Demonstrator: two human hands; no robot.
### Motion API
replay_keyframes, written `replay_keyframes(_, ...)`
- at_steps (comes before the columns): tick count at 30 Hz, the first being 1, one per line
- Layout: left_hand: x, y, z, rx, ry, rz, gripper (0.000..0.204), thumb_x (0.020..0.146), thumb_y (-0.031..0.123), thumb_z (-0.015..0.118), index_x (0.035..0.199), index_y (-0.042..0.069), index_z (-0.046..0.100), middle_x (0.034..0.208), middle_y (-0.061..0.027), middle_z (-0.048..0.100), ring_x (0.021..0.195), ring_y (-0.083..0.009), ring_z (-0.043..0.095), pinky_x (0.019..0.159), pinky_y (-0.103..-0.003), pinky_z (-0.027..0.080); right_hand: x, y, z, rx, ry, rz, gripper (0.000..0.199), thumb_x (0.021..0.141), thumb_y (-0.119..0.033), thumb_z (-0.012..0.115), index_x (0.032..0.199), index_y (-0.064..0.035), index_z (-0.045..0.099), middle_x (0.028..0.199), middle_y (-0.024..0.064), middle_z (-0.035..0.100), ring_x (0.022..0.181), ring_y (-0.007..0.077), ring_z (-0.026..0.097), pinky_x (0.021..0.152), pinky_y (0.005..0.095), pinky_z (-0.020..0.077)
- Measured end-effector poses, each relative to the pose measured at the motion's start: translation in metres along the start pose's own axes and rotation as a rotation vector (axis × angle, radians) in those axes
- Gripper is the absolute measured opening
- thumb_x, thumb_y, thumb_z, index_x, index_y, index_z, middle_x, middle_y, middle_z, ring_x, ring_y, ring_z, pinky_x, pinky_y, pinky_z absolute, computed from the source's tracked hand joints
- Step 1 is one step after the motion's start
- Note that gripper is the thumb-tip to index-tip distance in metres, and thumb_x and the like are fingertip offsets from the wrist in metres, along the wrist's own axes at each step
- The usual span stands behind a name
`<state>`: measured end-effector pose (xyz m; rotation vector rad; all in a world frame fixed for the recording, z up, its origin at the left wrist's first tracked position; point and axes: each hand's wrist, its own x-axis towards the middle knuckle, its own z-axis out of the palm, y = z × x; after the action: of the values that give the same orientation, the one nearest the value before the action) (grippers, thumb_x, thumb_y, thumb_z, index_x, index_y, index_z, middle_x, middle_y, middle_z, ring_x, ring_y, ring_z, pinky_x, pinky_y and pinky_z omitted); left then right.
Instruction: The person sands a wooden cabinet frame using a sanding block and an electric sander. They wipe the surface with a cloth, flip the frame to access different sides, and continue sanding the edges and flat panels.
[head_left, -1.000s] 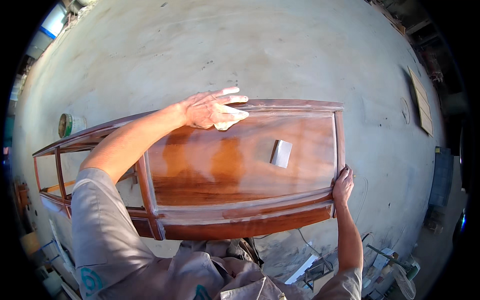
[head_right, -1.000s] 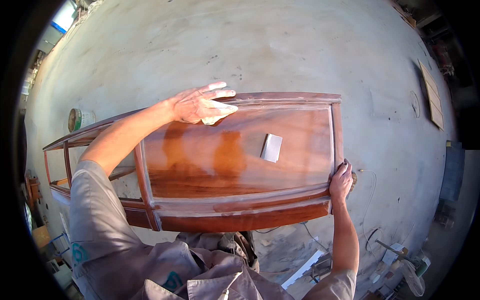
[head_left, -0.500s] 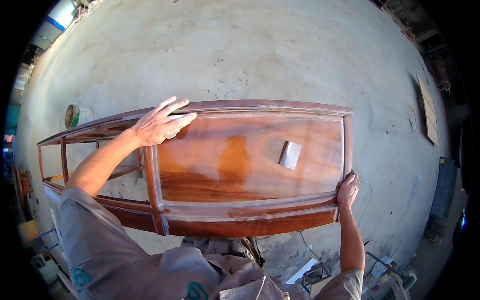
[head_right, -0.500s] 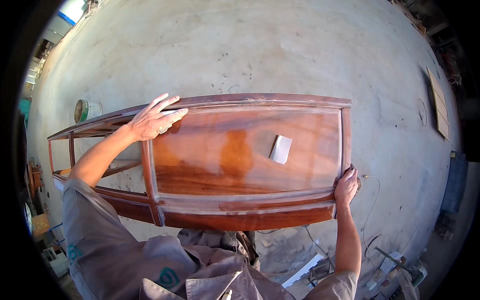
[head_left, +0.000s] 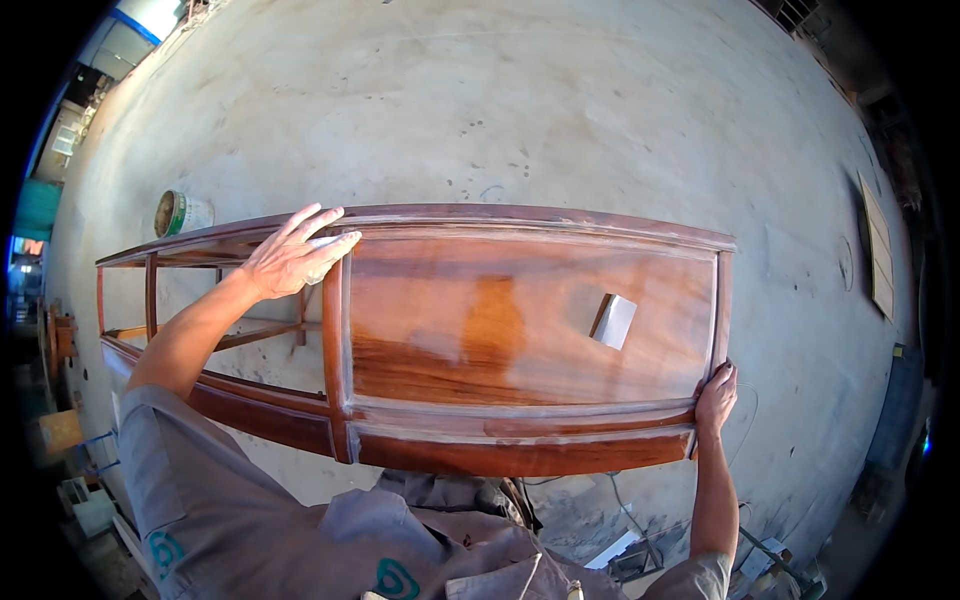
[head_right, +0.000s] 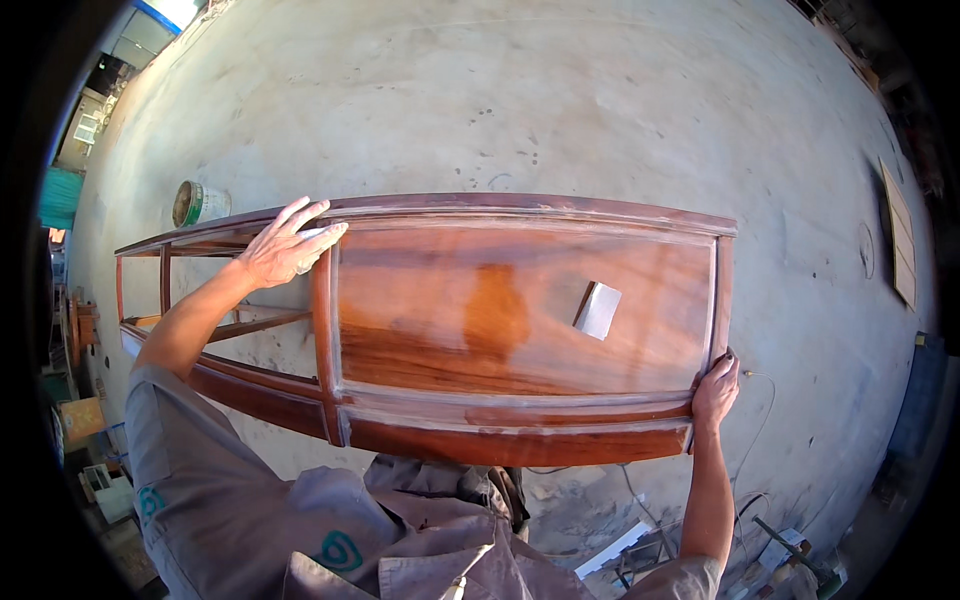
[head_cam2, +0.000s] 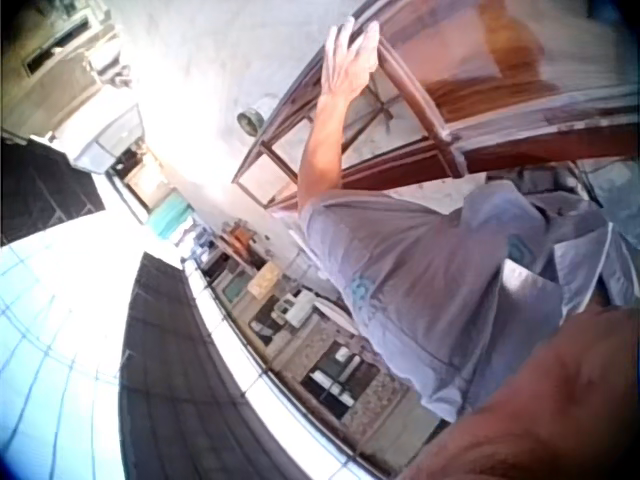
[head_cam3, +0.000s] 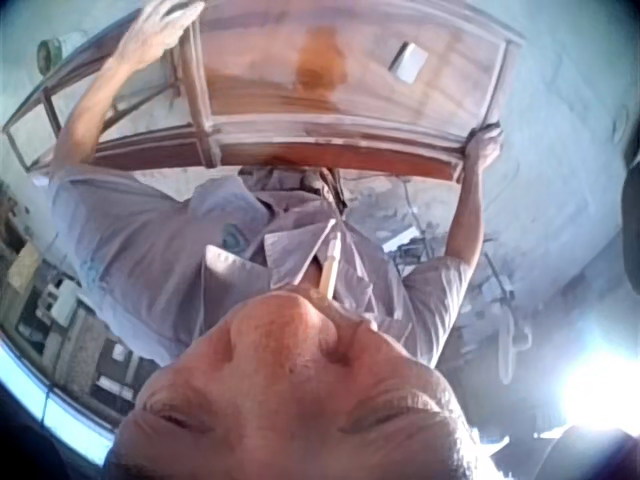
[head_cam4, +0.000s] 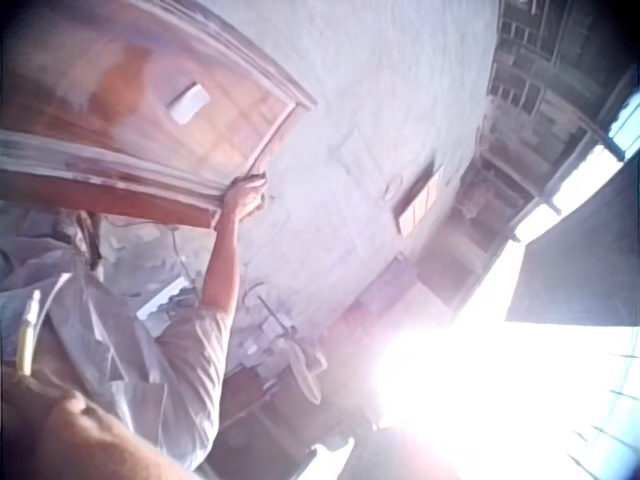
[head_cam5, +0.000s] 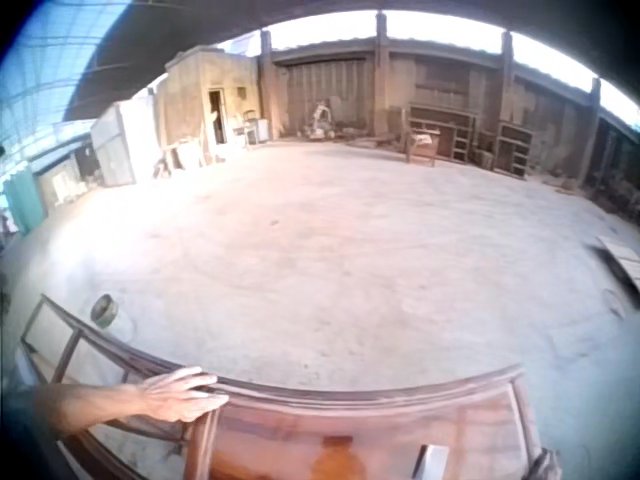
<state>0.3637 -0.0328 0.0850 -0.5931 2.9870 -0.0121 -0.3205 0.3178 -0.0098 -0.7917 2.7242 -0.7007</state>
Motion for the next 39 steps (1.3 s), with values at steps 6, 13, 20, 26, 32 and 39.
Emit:
replay_keyframes(6,0.09,-0.002,0.017,-0.063,0.056,0.206,0.071,0.096,0.017,0.067,0.163,0.023,0.043,0.16,0.0022,0.053,0.154,-0.0298,0.041,0.13,-0.055,0.032,0.001,-0.009,-0.003,-0.023,-0.018,0.023,0.049,0.113,-0.036,0.033,0.121,-0.0003,0.065,0.088,0.0213,0.07,0.078,0.0403,0.069,0.075,0.0516,0.052)
replay_keyframes(13,0.163,0.022,0.007,-0.165,0.121,0.341,0.065,0.097,0.017,0.065,0.159,0.023,0.047,0.156,0.0047,0.057,0.155,-0.028,0.039,0.128,-0.051,0.037,0.016,0.017,0.001,-0.097,0.075,-0.118,0.049,0.114,-0.038,0.033,0.112,0.0001,0.064,0.088,0.0213,0.069,0.079,0.0404,0.068,0.074,0.0518,0.0512)
replay_keyframes(20,0.006,-0.016,0.0,-0.104,0.056,-0.011,0.048,0.103,0.017,0.063,0.151,0.018,0.058,0.155,0.0019,0.059,0.153,-0.0305,0.042,0.129,-0.056,0.03,0.001,0.008,0.003,0.018,0.042,-0.077,0.046,0.115,-0.038,0.035,0.101,-0.0018,0.06,0.072,0.015,0.063,0.057,0.0264,0.064,0.054,0.0425,0.0487)
replay_keyframes(26,0.015,0.045,0.021,-0.305,0.327,-0.299,0.044,0.102,0.013,0.066,0.146,0.015,0.062,0.144,-0.0012,0.068,0.15,-0.0336,0.044,0.126,-0.059,0.031,0.003,-0.009,0.001,0.063,0.043,-0.088,0.044,0.115,-0.036,0.034,0.097,-0.0036,0.059,0.065,0.0118,0.06,0.053,0.024,0.061,0.052,0.0409,0.0473)
replay_keyframes(32,0.001,0.084,0.045,-0.205,0.465,-0.763,0.043,0.107,0.02,0.059,0.15,0.012,0.06,0.146,-0.007,0.066,0.149,-0.0378,0.042,0.125,-0.06,0.029,-0.002,-0.006,0.0,0.079,0.042,-0.06,0.046,0.115,-0.038,0.033,0.096,-0.0036,0.057,0.067,0.0109,0.059,0.052,0.023,0.06,0.05,0.0399,0.0462)
replay_keyframes(39,0.025,0.127,0.059,-0.157,0.579,-0.892,0.055,0.097,0.01,0.068,0.149,0.002,0.055,0.143,-0.0149,0.065,0.146,-0.0407,0.044,0.124,-0.065,0.028,0.002,-0.001,0.005,0.083,0.05,-0.082,0.049,0.115,-0.041,0.032,0.096,-0.003,0.058,0.067,0.0109,0.059,0.052,0.0234,0.059,0.051,0.0395,0.0466)
